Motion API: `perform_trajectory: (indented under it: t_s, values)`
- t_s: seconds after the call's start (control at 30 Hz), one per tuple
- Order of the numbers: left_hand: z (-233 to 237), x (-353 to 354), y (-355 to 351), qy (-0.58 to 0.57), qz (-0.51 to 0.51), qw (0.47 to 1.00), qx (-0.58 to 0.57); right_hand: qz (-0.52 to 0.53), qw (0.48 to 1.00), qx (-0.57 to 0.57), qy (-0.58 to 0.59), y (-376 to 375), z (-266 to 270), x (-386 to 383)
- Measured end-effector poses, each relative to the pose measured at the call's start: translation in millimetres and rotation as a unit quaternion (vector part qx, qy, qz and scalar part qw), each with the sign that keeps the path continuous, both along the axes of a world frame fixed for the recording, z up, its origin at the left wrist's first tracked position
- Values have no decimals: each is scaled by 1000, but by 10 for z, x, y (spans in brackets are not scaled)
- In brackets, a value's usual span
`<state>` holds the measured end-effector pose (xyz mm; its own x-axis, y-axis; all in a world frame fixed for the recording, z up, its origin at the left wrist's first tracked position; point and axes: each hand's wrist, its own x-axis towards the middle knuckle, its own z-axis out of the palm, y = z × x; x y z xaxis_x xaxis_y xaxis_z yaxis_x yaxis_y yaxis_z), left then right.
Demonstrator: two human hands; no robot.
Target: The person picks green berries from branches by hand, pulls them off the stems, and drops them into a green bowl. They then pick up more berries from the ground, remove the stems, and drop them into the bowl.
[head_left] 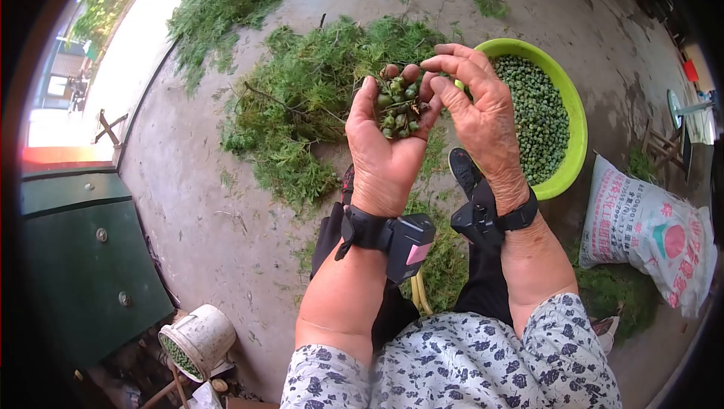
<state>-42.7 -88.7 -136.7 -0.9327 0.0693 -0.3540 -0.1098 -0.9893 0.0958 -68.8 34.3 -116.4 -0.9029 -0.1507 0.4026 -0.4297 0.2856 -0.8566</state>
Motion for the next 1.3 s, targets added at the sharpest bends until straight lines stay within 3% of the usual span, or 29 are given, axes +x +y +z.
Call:
perform_trajectory:
  t_s: [0.17, 0.5, 0.6, 0.7, 0.87, 0.97, 1.0, 1.3]
  values:
    - [-27, -11, 51, -36, -14, 999, -23, -12, 998, 39, 43, -131, -85, 16]
    - [-83, 15, 156, -29, -50, 996, -62, -23, 997, 67, -13, -101, -164, -2]
    - [-86, 25, 154, -66, -49, 996, -46, 12, 1000, 16, -3, -90, -165, -40]
    - [34, 32, 168, -62, -34, 997, -24, -14, 971, -144, -189, -19, 6, -25]
    - [43, 35, 126, -44, -17, 999, -12, 18, 986, -95, -134, 51, 10, -27]
    - [-53, 30, 91, -50, -20, 998, -18, 14, 996, 79, 42, 33, -40, -39]
    - [-65, 24, 96, -55, -20, 998, -14, 37, 998, 38, -40, 13, 46, 23]
    - [32, 38, 114, -65, -38, 996, -48, -7, 998, -34, -54, -18, -82, -30]
